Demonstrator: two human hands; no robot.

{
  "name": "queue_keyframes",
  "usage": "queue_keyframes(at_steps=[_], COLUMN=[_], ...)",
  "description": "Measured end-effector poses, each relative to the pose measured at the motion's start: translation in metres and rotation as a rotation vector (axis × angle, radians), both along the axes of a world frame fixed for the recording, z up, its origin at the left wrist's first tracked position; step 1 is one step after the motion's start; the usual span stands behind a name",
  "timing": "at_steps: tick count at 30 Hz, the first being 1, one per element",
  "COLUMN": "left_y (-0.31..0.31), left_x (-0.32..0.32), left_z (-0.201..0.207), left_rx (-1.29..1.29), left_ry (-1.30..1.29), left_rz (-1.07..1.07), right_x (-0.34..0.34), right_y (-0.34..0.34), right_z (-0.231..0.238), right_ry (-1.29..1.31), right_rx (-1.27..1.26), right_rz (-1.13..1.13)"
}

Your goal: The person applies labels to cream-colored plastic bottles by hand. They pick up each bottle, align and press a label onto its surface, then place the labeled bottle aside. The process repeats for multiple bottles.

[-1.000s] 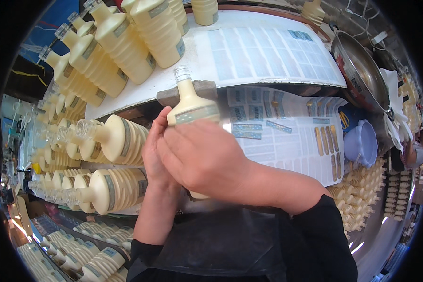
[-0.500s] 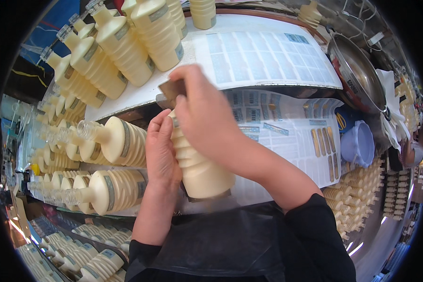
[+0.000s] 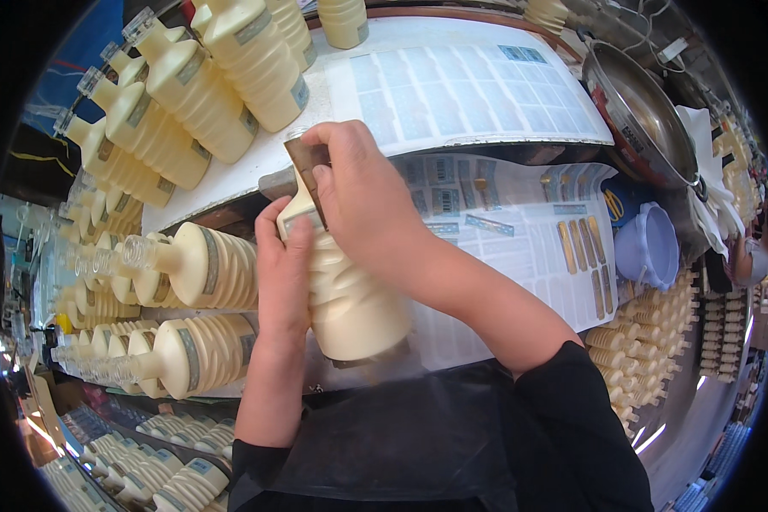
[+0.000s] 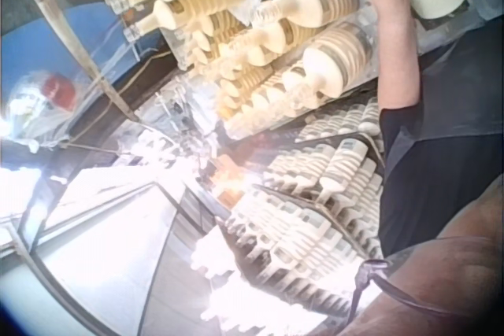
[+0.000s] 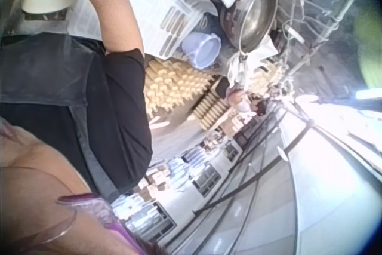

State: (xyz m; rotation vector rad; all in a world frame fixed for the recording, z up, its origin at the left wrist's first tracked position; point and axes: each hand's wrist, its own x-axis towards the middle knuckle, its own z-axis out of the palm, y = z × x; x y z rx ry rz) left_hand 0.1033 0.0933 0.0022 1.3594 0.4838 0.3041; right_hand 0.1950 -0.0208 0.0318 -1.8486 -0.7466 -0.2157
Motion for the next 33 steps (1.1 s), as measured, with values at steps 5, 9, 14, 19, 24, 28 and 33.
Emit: queue_keyframes(at_steps=[5, 9, 14, 19, 24, 28, 33], left_y=[0.007, 0.005, 0.011, 0.013, 0.004, -0.01, -0.018], left_x=[0.002, 0.001, -0.004, -0.02, -0.026, -0.021, -0.019], left_z=[-0.008, -0.002, -0.009, -0.02, -0.009, 0.006, 0.017], left_rx=[0.051, -0.041, -0.176, -0.17, -0.118, 0.202, 0.403], left_ry=[0.035, 0.04, -0.027, -0.012, 0.029, 0.074, 0.064], left_rz=[-0.112, -0.121, -0.171, -0.203, -0.241, -0.178, -0.108], right_x=[0.017, 0.022, 0.012, 0.019, 0.009, -0.001, -0.018], right_y=[-0.021, -0.028, -0.022, -0.027, -0.015, 0.003, 0.029], right_z=[-0.029, -0.032, -0.02, -0.033, -0.013, 0.008, 0.019], right_ry=[-0.006, 0.019, 0.139, 0.109, 0.151, 0.048, -0.071], right_rx=[-0.044, 0.031, 0.087, 0.002, 0.019, -0.11, -0.287], right_rz=[-0.109, -0.112, -0.023, -0.14, -0.036, -0.027, -0.002])
